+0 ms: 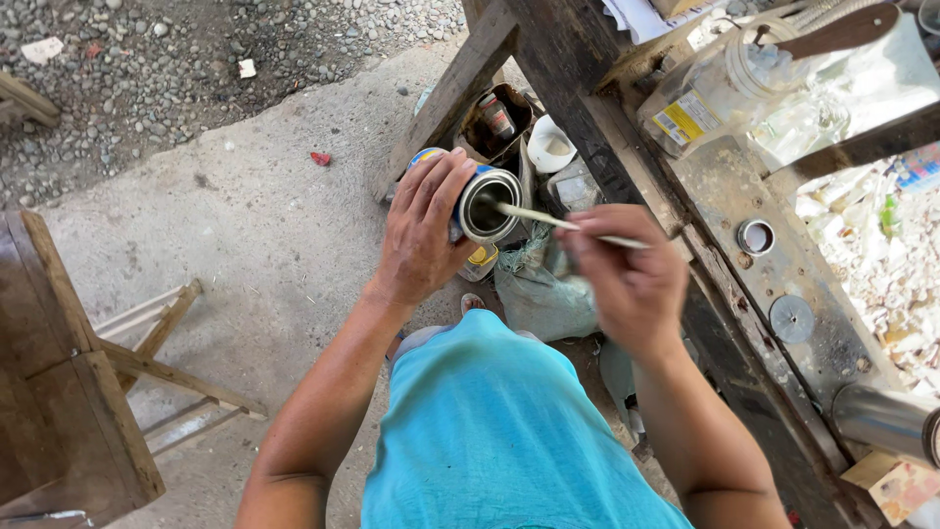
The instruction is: The person opens a paint can, dips a small brush, and paints white letters into the recessed text of a black sign. They repeatedly dip the brush and carefully fill the carved letters with white paint.
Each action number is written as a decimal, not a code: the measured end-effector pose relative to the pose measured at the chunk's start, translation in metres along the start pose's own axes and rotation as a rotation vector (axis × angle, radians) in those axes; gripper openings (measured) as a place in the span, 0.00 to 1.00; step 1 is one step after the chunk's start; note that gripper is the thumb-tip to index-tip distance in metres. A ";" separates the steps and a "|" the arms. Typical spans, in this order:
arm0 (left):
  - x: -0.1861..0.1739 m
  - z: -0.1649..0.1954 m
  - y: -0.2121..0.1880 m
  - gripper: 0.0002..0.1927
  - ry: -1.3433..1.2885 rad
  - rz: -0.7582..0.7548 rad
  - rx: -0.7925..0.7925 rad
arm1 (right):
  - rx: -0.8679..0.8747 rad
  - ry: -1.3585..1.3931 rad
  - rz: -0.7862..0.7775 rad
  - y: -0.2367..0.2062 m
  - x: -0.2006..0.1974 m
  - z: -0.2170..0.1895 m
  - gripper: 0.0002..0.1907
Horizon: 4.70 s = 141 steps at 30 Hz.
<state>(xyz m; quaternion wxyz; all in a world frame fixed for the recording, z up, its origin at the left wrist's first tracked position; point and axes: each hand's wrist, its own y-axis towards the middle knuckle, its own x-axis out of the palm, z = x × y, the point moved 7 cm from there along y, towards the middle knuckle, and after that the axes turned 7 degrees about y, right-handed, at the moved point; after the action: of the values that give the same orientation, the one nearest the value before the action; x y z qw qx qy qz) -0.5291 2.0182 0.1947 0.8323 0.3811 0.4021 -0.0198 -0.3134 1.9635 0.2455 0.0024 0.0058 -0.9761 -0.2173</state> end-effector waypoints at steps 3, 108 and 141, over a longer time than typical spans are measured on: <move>0.000 0.005 0.001 0.44 -0.023 0.014 0.068 | -0.082 -0.451 -0.154 0.012 0.032 -0.004 0.07; -0.035 -0.039 -0.229 0.10 -1.550 0.895 -1.188 | 0.517 0.707 -0.201 -0.098 0.204 0.104 0.08; -0.167 -0.019 -0.421 0.13 -1.373 1.208 -1.340 | 0.521 0.725 -0.628 -0.206 0.355 0.053 0.06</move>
<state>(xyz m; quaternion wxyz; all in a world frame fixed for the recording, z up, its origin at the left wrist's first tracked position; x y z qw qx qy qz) -0.7975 1.6860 0.0416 0.7866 -0.1012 -0.4597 0.3995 -0.6664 1.7947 0.1107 0.2725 0.3719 -0.8856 0.0573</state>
